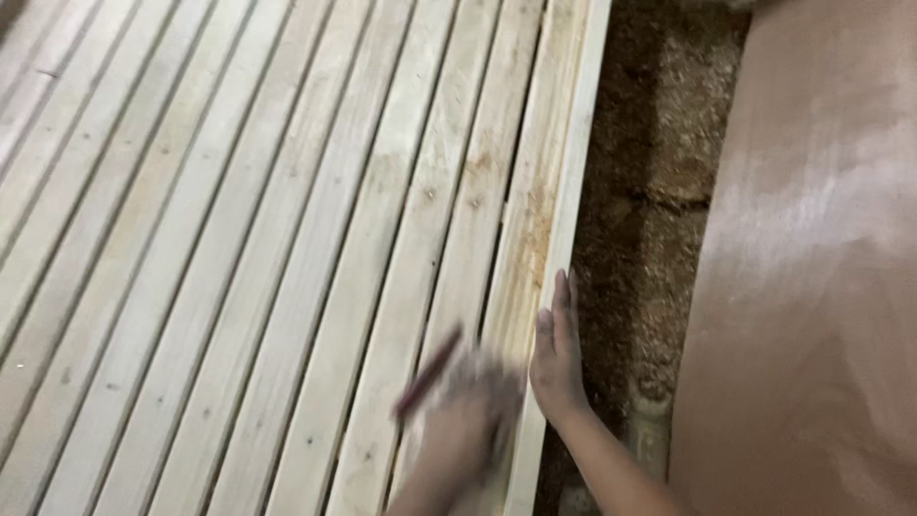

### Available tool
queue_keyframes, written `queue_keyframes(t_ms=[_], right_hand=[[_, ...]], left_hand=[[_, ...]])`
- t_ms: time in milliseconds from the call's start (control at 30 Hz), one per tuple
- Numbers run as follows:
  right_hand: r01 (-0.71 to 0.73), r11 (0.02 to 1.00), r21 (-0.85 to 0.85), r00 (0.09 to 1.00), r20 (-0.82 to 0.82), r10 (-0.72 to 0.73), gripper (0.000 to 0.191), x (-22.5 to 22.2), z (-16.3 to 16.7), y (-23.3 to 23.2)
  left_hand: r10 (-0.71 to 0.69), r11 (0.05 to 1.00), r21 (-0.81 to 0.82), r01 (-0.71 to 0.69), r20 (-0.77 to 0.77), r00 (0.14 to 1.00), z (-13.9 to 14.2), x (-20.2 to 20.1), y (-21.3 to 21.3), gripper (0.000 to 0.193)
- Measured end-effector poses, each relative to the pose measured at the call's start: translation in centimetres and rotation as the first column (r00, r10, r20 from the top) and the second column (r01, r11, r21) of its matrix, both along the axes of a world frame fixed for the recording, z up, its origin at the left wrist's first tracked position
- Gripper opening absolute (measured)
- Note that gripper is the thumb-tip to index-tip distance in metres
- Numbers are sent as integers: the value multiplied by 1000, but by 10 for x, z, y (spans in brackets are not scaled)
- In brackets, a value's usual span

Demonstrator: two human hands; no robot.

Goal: The person sands a slatted wooden panel using a sanding block, rubbing it back and forth along the slats while steadying the panel with the other hand. They work across different sections of the panel, repositioning the block and continuing to sand the wood surface.

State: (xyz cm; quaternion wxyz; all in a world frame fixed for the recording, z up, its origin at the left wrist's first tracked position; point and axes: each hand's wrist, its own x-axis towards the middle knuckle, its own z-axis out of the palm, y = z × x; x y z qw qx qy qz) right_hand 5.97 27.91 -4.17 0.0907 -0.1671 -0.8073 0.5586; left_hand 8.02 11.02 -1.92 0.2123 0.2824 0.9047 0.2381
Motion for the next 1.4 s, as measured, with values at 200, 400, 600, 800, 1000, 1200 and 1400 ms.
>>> queue_keyframes(t_ms=[200,400,600,800,1000,1200,1400], right_hand=[[3,997,-79,997,-74,-8,63,0,-10,2],[1,998,66,997,-73,4,61,-2,-8,1],[-16,998,55,1000,7,16,63,-1,-6,3],[-51,998,24,998,26,50,64,0,1,0],[-34,999,-10,999,6,34,62,-1,-4,1],[-47,999,-20,997,62,48,63,-1,-4,6],[-185,983,-2,901,398,171,70,-60,25,44]], left_hand=[[180,927,374,-19,-399,899,14,-75,65,41],[6,966,241,93,-382,924,23,51,-20,37],[294,938,272,-215,-296,909,-15,-70,56,30],[194,981,58,-185,-260,946,-20,21,19,42],[216,974,137,-183,-289,933,-13,36,6,34],[316,943,225,-245,-378,870,-17,-48,56,35],[23,999,45,1,-523,852,-54,96,-45,40]])
